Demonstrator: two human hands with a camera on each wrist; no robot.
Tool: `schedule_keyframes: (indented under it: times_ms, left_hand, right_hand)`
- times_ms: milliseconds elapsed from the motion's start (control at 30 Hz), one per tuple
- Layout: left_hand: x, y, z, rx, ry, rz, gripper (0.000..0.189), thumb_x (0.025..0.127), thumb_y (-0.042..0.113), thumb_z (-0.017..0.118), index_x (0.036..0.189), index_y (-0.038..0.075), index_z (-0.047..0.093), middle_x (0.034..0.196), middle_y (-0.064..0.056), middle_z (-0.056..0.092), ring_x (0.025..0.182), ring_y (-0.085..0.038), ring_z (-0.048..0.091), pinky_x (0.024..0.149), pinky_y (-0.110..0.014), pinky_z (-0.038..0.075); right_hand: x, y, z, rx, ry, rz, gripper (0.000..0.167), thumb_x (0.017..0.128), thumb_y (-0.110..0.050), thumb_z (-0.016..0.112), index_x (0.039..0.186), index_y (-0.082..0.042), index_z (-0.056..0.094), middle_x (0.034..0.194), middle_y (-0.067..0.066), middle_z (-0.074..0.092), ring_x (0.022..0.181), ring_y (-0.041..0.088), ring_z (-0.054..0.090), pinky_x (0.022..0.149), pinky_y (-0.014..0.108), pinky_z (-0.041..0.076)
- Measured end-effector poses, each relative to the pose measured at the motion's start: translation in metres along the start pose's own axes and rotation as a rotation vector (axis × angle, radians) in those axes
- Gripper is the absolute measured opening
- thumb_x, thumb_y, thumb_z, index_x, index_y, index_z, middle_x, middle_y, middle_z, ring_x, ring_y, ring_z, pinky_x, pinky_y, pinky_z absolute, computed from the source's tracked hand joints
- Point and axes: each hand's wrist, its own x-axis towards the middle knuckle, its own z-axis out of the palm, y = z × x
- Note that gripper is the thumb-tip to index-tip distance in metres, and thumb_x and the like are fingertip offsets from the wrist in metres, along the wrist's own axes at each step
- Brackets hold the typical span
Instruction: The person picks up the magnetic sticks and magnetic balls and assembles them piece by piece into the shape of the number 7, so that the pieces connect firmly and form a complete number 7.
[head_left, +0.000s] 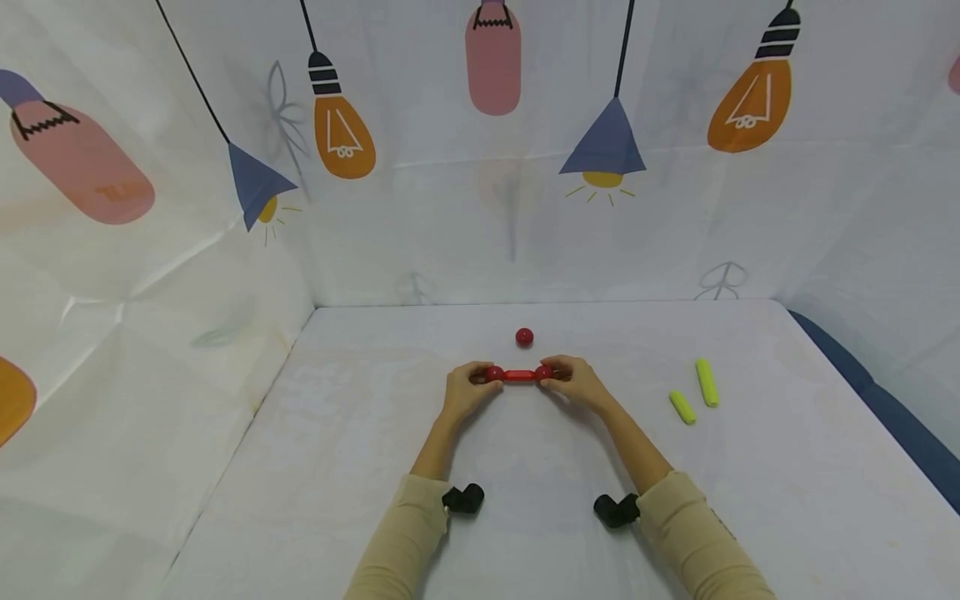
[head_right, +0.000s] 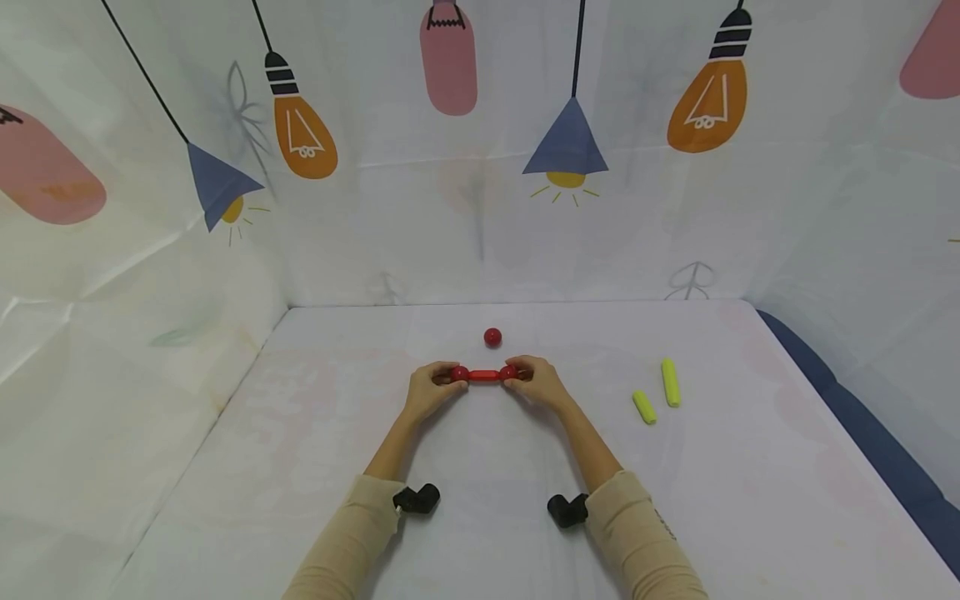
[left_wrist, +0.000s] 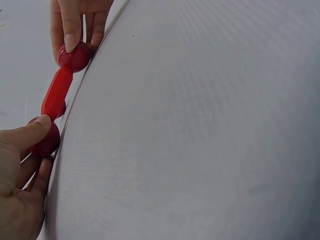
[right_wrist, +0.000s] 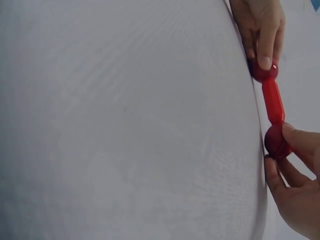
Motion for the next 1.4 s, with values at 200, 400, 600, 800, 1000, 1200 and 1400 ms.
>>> schedule_keyframes:
  times_ms: [200, 400, 600, 800, 1000, 1200, 1400]
  left_hand:
    - [0.000, -0.001, 0.000, 0.008, 0.003, -0.011, 0.038, 0.076, 0.007, 0.077, 0.110, -0.006, 0.066, 0.100, -0.020, 0.068, 0.088, -0.029, 0.065, 0.079, -0.032, 0.054]
    - [0.000, -0.002, 0.001, 0.000, 0.004, -0.029, 0.038, 0.076, 0.007, 0.077, 0.111, -0.004, 0.066, 0.101, -0.019, 0.068, 0.090, -0.028, 0.065, 0.081, -0.032, 0.054]
    - [0.001, -0.003, 0.002, -0.008, 0.005, -0.017, 0.037, 0.076, 0.006, 0.077, 0.110, -0.005, 0.066, 0.101, -0.020, 0.068, 0.089, -0.029, 0.066, 0.081, -0.032, 0.054]
    - [0.000, -0.002, 0.002, -0.025, 0.013, -0.017, 0.037, 0.075, 0.005, 0.077, 0.109, -0.005, 0.066, 0.101, -0.020, 0.068, 0.090, -0.029, 0.065, 0.082, -0.036, 0.054]
    - [0.000, -0.002, 0.001, -0.016, 0.012, -0.011, 0.037, 0.076, 0.006, 0.077, 0.109, -0.005, 0.066, 0.101, -0.019, 0.068, 0.090, -0.029, 0.066, 0.081, -0.034, 0.054]
    - [0.001, -0.002, 0.000, -0.005, 0.010, -0.011, 0.038, 0.076, 0.008, 0.077, 0.110, -0.004, 0.066, 0.101, -0.019, 0.068, 0.090, -0.028, 0.065, 0.081, -0.033, 0.054]
    - [0.000, -0.003, 0.001, -0.008, 0.010, -0.008, 0.038, 0.076, 0.007, 0.077, 0.110, -0.005, 0.066, 0.100, -0.019, 0.068, 0.089, -0.029, 0.065, 0.081, -0.034, 0.054]
  right_hand:
    - [-0.003, 0.000, 0.002, -0.002, 0.035, 0.019, 0.042, 0.088, -0.012, 0.065, 0.125, 0.003, 0.055, 0.120, 0.021, 0.059, 0.107, 0.034, 0.057, 0.093, 0.045, 0.047]
    - [-0.005, -0.001, 0.001, -0.012, 0.058, 0.010, 0.041, 0.087, -0.012, 0.066, 0.123, 0.004, 0.056, 0.117, 0.021, 0.061, 0.104, 0.033, 0.058, 0.091, 0.044, 0.048]
    - [-0.009, 0.002, -0.005, -0.021, 0.073, -0.042, 0.040, 0.085, -0.010, 0.068, 0.120, 0.008, 0.057, 0.115, 0.024, 0.062, 0.101, 0.034, 0.060, 0.090, 0.044, 0.049]
    - [-0.020, 0.004, -0.018, -0.061, 0.091, -0.071, 0.039, 0.086, -0.010, 0.067, 0.119, 0.009, 0.057, 0.110, 0.025, 0.063, 0.098, 0.035, 0.062, 0.086, 0.045, 0.051]
    - [-0.034, 0.009, -0.035, -0.095, 0.119, -0.059, 0.038, 0.087, -0.010, 0.065, 0.119, 0.009, 0.057, 0.109, 0.024, 0.064, 0.096, 0.034, 0.063, 0.083, 0.043, 0.052]
    - [-0.052, 0.018, -0.048, -0.120, 0.171, -0.051, 0.038, 0.088, -0.010, 0.065, 0.118, 0.011, 0.056, 0.105, 0.024, 0.065, 0.093, 0.035, 0.063, 0.080, 0.042, 0.053]
    - [-0.075, 0.023, -0.062, -0.158, 0.225, -0.046, 0.037, 0.087, -0.010, 0.066, 0.116, 0.011, 0.058, 0.100, 0.023, 0.066, 0.089, 0.033, 0.064, 0.074, 0.029, 0.053]
